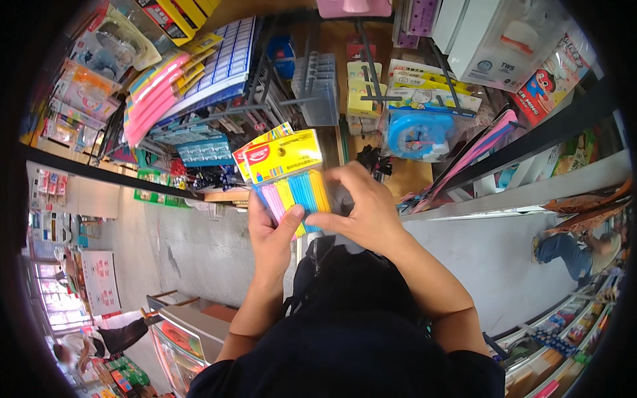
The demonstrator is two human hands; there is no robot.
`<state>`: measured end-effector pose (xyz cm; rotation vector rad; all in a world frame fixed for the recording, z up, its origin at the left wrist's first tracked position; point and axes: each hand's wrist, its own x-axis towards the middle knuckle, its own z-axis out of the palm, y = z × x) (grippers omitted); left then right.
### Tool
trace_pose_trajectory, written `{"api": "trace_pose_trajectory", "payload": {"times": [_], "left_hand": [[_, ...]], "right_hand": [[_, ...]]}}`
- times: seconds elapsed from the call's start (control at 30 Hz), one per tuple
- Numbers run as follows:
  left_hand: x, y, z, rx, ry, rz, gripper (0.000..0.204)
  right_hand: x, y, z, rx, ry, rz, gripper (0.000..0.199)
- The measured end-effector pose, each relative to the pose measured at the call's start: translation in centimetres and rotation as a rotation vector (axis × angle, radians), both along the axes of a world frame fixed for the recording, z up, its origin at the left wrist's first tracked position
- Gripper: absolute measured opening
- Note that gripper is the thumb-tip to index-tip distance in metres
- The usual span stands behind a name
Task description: The person wipes various stationery items on a retail shelf with a gray cloth. They handle colorful plastic straws, scissors, rulers, and other packaged goods, wiping each item individually before placing it back on the shelf.
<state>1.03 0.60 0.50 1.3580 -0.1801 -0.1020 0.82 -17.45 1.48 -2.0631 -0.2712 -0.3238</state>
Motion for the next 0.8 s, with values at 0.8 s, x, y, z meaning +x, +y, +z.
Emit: {"api": "trace_pose_trajectory", "payload": {"times": [0.8], "left_hand": [[4.7, 5.4, 0.8, -0.158, -0.001, -0.189, 0.041]], "right_hand": [[2.9, 2.1, -0.1, 0.599, 0.298, 0.224, 0.044]]}}
